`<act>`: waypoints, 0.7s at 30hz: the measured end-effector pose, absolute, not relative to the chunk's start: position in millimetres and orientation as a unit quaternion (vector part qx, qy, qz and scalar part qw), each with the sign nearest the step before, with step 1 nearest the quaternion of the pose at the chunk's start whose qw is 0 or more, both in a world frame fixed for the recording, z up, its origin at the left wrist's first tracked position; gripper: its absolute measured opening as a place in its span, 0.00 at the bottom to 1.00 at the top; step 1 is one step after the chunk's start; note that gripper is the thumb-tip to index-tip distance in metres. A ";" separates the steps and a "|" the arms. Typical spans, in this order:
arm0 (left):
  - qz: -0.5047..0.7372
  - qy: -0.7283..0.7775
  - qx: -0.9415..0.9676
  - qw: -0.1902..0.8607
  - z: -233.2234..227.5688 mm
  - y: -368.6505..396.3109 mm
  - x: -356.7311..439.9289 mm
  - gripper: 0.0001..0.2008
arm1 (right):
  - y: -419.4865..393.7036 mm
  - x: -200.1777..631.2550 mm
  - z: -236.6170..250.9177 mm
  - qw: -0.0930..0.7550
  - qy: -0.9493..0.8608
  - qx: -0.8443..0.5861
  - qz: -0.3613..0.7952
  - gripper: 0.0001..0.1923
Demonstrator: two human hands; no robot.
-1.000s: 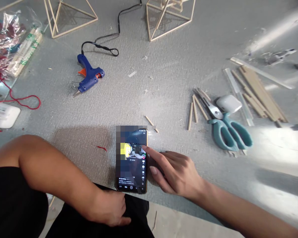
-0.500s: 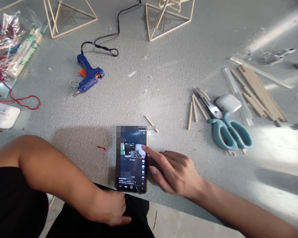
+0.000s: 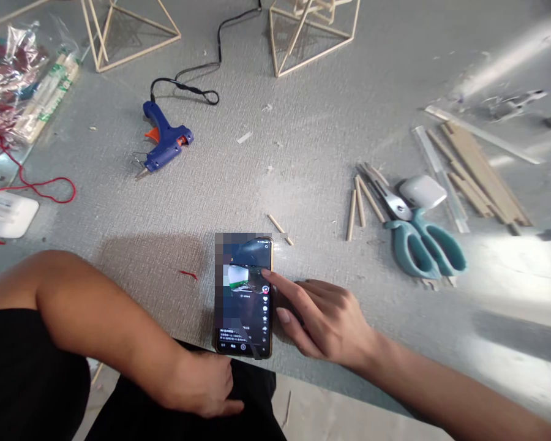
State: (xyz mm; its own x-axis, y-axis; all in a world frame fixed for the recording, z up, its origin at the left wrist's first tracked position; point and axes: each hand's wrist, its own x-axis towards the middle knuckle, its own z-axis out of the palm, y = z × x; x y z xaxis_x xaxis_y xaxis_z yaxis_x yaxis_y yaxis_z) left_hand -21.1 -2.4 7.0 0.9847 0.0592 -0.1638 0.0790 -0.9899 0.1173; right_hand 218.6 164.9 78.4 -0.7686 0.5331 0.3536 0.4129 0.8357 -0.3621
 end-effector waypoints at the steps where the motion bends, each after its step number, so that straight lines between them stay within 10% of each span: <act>1: -0.080 0.035 0.994 0.060 6.7 -2.6 -21.2 0.33 | 165.0 218.7 78.3 0.226 -0.931 -0.254 0.133 0.21; 21: -0.020 0.047 0.995 0.091 13.0 5.4 -24.5 0.33 | 164.7 220.0 77.9 0.219 -0.931 -0.255 0.143 0.21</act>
State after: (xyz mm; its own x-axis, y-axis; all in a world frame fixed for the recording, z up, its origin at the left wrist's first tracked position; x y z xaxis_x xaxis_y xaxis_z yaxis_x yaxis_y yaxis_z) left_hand -24.5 5.4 13.0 0.9949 0.0889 -0.0482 0.0962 -0.9790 0.1798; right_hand 220.0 164.7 77.9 -0.7735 0.5381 0.3349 0.4129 0.8287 -0.3779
